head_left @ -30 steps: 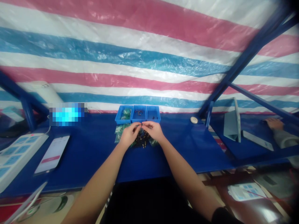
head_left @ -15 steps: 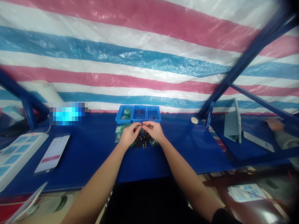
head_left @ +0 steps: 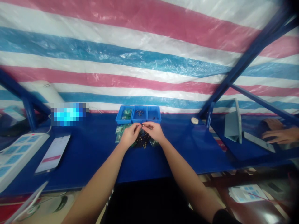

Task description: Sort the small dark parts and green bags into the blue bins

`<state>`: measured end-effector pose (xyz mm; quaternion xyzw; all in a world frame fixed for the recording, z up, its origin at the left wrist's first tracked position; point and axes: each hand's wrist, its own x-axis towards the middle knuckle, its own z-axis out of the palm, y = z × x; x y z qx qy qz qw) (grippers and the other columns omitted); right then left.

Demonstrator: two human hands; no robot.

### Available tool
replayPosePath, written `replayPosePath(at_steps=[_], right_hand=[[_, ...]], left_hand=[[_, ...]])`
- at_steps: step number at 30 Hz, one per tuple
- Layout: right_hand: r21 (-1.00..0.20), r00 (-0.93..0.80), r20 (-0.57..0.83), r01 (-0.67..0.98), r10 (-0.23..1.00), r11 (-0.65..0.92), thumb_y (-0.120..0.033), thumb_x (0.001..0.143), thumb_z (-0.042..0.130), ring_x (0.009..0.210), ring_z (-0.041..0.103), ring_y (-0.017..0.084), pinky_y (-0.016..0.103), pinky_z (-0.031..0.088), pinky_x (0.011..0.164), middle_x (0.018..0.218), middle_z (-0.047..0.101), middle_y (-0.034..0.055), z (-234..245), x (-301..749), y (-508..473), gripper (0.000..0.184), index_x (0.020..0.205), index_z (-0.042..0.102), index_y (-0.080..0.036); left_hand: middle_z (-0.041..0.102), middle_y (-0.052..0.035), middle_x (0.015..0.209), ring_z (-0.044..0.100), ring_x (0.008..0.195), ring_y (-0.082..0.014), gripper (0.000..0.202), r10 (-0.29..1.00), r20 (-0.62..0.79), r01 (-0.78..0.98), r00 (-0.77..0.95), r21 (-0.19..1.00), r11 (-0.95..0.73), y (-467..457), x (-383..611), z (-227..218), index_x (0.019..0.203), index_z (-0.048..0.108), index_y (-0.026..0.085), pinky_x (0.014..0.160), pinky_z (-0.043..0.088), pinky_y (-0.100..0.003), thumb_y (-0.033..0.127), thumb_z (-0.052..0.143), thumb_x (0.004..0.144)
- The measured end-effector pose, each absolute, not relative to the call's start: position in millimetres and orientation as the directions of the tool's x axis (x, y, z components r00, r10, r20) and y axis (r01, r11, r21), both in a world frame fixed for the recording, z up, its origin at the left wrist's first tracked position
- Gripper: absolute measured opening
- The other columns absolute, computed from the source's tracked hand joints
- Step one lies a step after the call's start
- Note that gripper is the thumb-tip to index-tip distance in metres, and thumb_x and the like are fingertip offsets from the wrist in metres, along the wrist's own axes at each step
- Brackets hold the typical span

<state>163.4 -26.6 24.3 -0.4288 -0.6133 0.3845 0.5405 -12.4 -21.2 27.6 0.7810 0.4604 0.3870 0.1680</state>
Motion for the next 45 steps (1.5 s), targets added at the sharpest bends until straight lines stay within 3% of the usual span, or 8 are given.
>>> replayPosePath(at_steps=[8,12,15,28,37,40,43,45], right_hand=[[-0.931,-0.060,0.340,0.120,0.938,0.345,-0.036,0.077,0.071,0.084,0.070,0.021,0.034,0.056,0.081,0.095,0.075,0.0083,25.4,163.4,-27.6,0.032,0.104,0.073,-0.018],[-0.936,-0.046,0.329,0.119,0.943,0.332,-0.036,0.077,0.071,0.085,0.070,0.021,0.034,0.056,0.081,0.095,0.075,0.0084,26.8,162.9,-27.7,0.031,0.101,0.073,-0.017],[-0.940,-0.043,0.317,0.117,0.948,0.319,-0.038,0.078,0.070,0.084,0.070,0.021,0.035,0.056,0.081,0.096,0.075,0.0082,27.3,162.9,-27.8,0.031,0.101,0.073,-0.017],[-0.935,-0.048,0.336,0.106,0.941,0.339,-0.036,0.078,0.070,0.084,0.070,0.020,0.034,0.056,0.081,0.095,0.075,0.0079,24.4,163.5,-26.1,0.031,0.102,0.072,-0.018],[-0.948,0.082,0.282,0.176,0.956,0.264,-0.038,0.077,0.070,0.073,0.069,0.019,0.035,0.057,0.077,0.081,0.074,0.0064,17.4,161.9,-17.3,0.027,0.094,0.073,-0.017],[-0.960,0.108,0.280,0.050,0.954,0.276,-0.038,0.076,0.071,0.086,0.070,0.021,0.037,0.057,0.084,0.103,0.073,0.0091,16.8,156.9,-12.3,0.040,0.111,0.069,-0.017],[-0.938,0.041,0.333,-0.084,0.942,0.335,-0.035,0.074,0.072,0.099,0.068,0.021,0.037,0.056,0.088,0.133,0.059,0.0098,18.3,157.0,-10.1,0.063,0.133,0.054,-0.022],[-0.937,0.000,0.347,-0.041,0.938,0.347,-0.034,0.077,0.069,0.093,0.070,0.020,0.037,0.056,0.085,0.128,0.063,0.0098,19.6,163.0,-10.5,0.056,0.130,0.057,-0.021]], left_hand=[[0.068,-0.0007,0.080,0.062,0.066,-0.0145,0.028,0.847,0.438,0.573,0.300,0.627,-0.527,-23.3,-11.8,31.8,0.098,0.061,0.022,0.065,0.045,-0.025,0.040,0.041,0.097],[0.066,0.0011,0.075,0.062,0.064,-0.0142,0.028,0.871,0.401,0.553,0.284,0.674,-0.490,-23.3,-11.5,30.1,0.107,0.060,0.022,0.064,0.045,-0.025,0.041,0.042,0.096],[0.067,0.0011,0.077,0.061,0.064,-0.0139,0.029,0.866,0.422,0.539,0.268,0.679,-0.498,-22.8,-11.3,28.3,0.111,0.060,0.023,0.064,0.045,-0.024,0.042,0.047,0.094],[0.070,-0.0003,0.083,0.063,0.068,-0.0139,0.028,0.851,0.434,0.566,0.295,0.639,-0.522,-23.7,-12.6,31.5,0.102,0.064,0.022,0.066,0.045,-0.024,0.041,0.044,0.096],[0.071,-0.0010,0.089,0.063,0.065,-0.0133,0.028,0.862,0.479,0.615,0.165,0.634,-0.469,-22.7,-12.3,29.1,0.107,0.065,0.022,0.066,0.047,-0.024,0.039,0.045,0.095],[0.072,-0.0014,0.090,0.063,0.067,-0.0133,0.027,0.854,0.496,0.621,0.159,0.622,-0.477,-22.4,-12.8,29.0,0.104,0.066,0.022,0.069,0.047,-0.024,0.038,0.046,0.095],[0.072,-0.0016,0.089,0.064,0.067,-0.0134,0.027,0.851,0.499,0.624,0.163,0.616,-0.481,-22.2,-12.6,28.6,0.104,0.066,0.021,0.069,0.047,-0.024,0.037,0.047,0.095],[0.072,-0.0017,0.090,0.063,0.067,-0.0134,0.026,0.849,0.501,0.624,0.166,0.613,-0.484,-22.2,-12.4,28.4,0.103,0.066,0.021,0.068,0.047,-0.024,0.037,0.047,0.094]])
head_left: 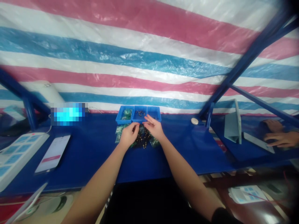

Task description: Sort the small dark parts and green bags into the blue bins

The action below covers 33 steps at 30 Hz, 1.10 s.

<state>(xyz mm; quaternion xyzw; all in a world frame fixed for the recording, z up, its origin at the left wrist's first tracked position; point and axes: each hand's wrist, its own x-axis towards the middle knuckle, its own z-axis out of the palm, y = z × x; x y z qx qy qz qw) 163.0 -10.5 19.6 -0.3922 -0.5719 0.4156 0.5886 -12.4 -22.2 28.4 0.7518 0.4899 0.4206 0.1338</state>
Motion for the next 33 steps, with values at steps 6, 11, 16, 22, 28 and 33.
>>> replayPosePath(at_steps=[6,11,16,22,28,33], right_hand=[[-0.840,0.090,0.350,0.470,0.932,0.270,-0.026,0.083,0.058,0.075,0.068,0.017,0.031,0.054,0.078,0.087,0.075,0.0033,17.3,194.3,-11.5,0.019,0.093,0.074,-0.020],[-0.648,-0.081,0.318,0.708,0.944,0.280,-0.024,0.081,0.062,0.078,0.063,0.017,0.029,0.049,0.079,0.083,0.071,0.0037,17.1,196.0,-14.5,0.019,0.095,0.074,-0.020],[-0.514,-0.166,0.323,0.796,0.932,0.320,-0.031,0.083,0.063,0.085,0.058,0.019,0.030,0.044,0.083,0.084,0.068,0.0055,19.7,181.2,-19.3,0.021,0.097,0.074,-0.021],[-0.447,-0.113,0.275,0.864,0.955,0.231,-0.036,0.087,0.059,0.087,0.058,0.021,0.031,0.043,0.085,0.091,0.068,0.0081,15.0,167.6,-17.0,0.031,0.111,0.071,-0.021],[-0.433,-0.081,0.290,0.878,0.954,0.206,-0.036,0.088,0.058,0.092,0.058,0.023,0.033,0.042,0.086,0.096,0.069,0.0086,12.1,159.7,-12.2,0.032,0.115,0.069,-0.024],[-0.461,-0.086,0.289,0.860,0.953,0.217,-0.031,0.090,0.056,0.090,0.057,0.021,0.032,0.041,0.087,0.092,0.068,0.0069,9.8,159.6,-8.4,0.022,0.101,0.073,-0.022]], left_hand=[[0.071,-0.0005,0.084,0.061,0.062,-0.0129,0.027,0.862,0.475,0.628,0.178,0.620,-0.471,-22.6,-12.4,28.6,0.102,0.066,0.022,0.064,0.046,-0.024,0.037,0.046,0.094],[0.072,-0.0003,0.085,0.062,0.063,-0.0133,0.027,0.867,0.464,0.636,0.184,0.616,-0.465,-22.7,-12.1,29.2,0.102,0.067,0.022,0.065,0.045,-0.024,0.038,0.046,0.094],[0.071,-0.0008,0.084,0.061,0.062,-0.0133,0.028,0.863,0.473,0.637,0.181,0.612,-0.469,-22.9,-11.3,30.0,0.101,0.067,0.021,0.064,0.046,-0.024,0.039,0.045,0.094],[0.071,-0.0012,0.083,0.062,0.062,-0.0133,0.030,0.857,0.482,0.635,0.181,0.608,-0.476,-23.5,-10.5,31.1,0.101,0.067,0.021,0.065,0.047,-0.024,0.040,0.045,0.094],[0.071,-0.0012,0.083,0.062,0.063,-0.0135,0.028,0.860,0.472,0.637,0.196,0.605,-0.477,-23.1,-10.6,31.0,0.101,0.066,0.021,0.064,0.046,-0.024,0.039,0.046,0.093],[0.070,-0.0007,0.080,0.062,0.062,-0.0136,0.028,0.863,0.467,0.643,0.193,0.604,-0.471,-22.8,-10.5,30.3,0.101,0.066,0.021,0.064,0.046,-0.024,0.038,0.046,0.093]])
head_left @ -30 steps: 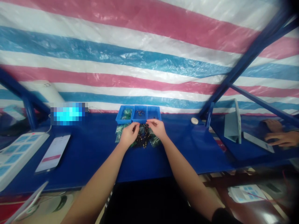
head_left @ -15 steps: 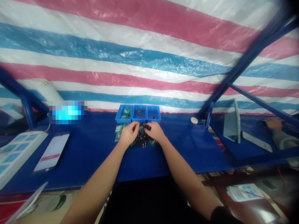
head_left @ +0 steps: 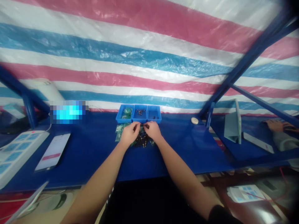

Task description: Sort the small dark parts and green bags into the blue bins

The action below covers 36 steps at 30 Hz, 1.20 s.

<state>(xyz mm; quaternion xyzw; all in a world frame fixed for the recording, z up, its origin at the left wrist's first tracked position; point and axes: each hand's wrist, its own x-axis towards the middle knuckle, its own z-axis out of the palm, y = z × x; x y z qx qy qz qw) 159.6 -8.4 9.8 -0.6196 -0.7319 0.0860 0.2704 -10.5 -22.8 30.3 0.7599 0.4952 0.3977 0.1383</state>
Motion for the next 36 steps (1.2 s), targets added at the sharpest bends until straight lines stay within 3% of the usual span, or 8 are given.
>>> replayPosePath(at_steps=[12,19,26,36], right_hand=[[-0.390,-0.116,0.263,0.895,0.958,0.215,-0.034,0.094,0.051,0.092,0.055,0.023,0.034,0.039,0.083,0.096,0.065,0.0075,15.9,158.7,-13.0,0.024,0.100,0.073,-0.025],[-0.347,-0.156,0.226,0.909,0.961,0.229,-0.035,0.096,0.047,0.098,0.053,0.025,0.035,0.037,0.083,0.101,0.064,0.0083,16.9,158.7,-16.2,0.028,0.112,0.070,-0.030],[-0.296,-0.158,0.210,0.930,0.965,0.217,-0.031,0.098,0.041,0.101,0.051,0.027,0.037,0.037,0.082,0.106,0.063,0.0103,17.8,156.3,-18.9,0.030,0.106,0.070,-0.024],[-0.347,-0.216,0.223,0.893,0.950,0.285,-0.029,0.094,0.050,0.096,0.053,0.024,0.035,0.037,0.083,0.104,0.066,0.0070,17.7,163.7,-19.3,0.022,0.100,0.070,-0.024]], left_hand=[[0.072,-0.0022,0.087,0.064,0.066,-0.0150,0.028,0.856,0.474,0.642,0.205,0.595,-0.483,-22.4,-9.9,30.2,0.102,0.067,0.022,0.066,0.048,-0.026,0.038,0.046,0.093],[0.072,-0.0019,0.087,0.065,0.067,-0.0149,0.027,0.853,0.478,0.638,0.211,0.594,-0.490,-21.5,-10.5,29.3,0.101,0.066,0.022,0.067,0.048,-0.025,0.038,0.046,0.093],[0.072,-0.0019,0.084,0.063,0.063,-0.0140,0.028,0.856,0.474,0.643,0.207,0.593,-0.484,-21.5,-10.3,27.9,0.101,0.067,0.022,0.065,0.048,-0.025,0.038,0.046,0.093],[0.072,-0.0022,0.085,0.064,0.065,-0.0149,0.028,0.860,0.465,0.645,0.211,0.594,-0.480,-21.2,-11.1,27.3,0.102,0.067,0.022,0.065,0.048,-0.025,0.038,0.046,0.093]])
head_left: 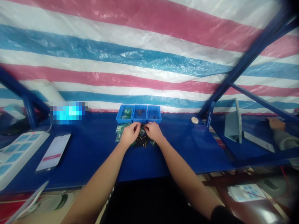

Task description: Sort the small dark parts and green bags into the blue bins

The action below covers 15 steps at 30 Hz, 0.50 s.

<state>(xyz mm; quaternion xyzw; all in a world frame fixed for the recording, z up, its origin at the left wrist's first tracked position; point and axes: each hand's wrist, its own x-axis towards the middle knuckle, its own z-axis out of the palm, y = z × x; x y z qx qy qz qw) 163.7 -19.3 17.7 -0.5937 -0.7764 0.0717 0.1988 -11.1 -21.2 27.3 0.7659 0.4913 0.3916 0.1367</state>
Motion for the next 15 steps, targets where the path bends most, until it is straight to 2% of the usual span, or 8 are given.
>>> replayPosePath(at_steps=[4,7,11,15], right_hand=[[-0.374,-0.199,0.248,0.883,0.948,0.283,-0.025,0.093,0.050,0.095,0.054,0.024,0.035,0.037,0.084,0.100,0.068,0.0082,21.0,162.8,-21.3,0.021,0.096,0.070,-0.020],[-0.452,-0.184,0.321,0.832,0.929,0.322,-0.023,0.092,0.050,0.098,0.054,0.024,0.037,0.037,0.089,0.097,0.069,0.0070,25.0,160.1,-24.9,0.019,0.095,0.069,-0.020],[-0.671,-0.113,0.422,0.629,0.899,0.394,-0.024,0.092,0.048,0.098,0.058,0.020,0.034,0.042,0.090,0.100,0.069,0.0054,25.5,158.5,-26.6,0.021,0.101,0.067,-0.021],[-0.837,-0.026,0.414,0.381,0.910,0.392,-0.027,0.092,0.047,0.093,0.062,0.017,0.030,0.049,0.084,0.104,0.068,0.0054,19.1,157.9,-22.7,0.031,0.119,0.063,-0.022]], left_hand=[[0.072,-0.0018,0.084,0.065,0.068,-0.0156,0.028,0.858,0.467,0.643,0.216,0.593,-0.485,-21.6,-10.9,28.2,0.102,0.067,0.022,0.067,0.048,-0.025,0.038,0.046,0.093],[0.072,-0.0016,0.084,0.065,0.068,-0.0158,0.026,0.855,0.470,0.644,0.218,0.589,-0.488,-21.9,-11.2,28.9,0.102,0.067,0.022,0.068,0.048,-0.026,0.038,0.048,0.093],[0.072,-0.0016,0.084,0.065,0.068,-0.0154,0.027,0.854,0.471,0.636,0.219,0.595,-0.492,-21.4,-11.7,28.5,0.103,0.067,0.022,0.068,0.049,-0.026,0.037,0.048,0.093],[0.073,-0.0019,0.092,0.065,0.070,-0.0148,0.028,0.838,0.475,0.594,0.269,0.603,-0.533,-21.2,-11.9,27.7,0.108,0.068,0.023,0.069,0.049,-0.026,0.036,0.049,0.093]])
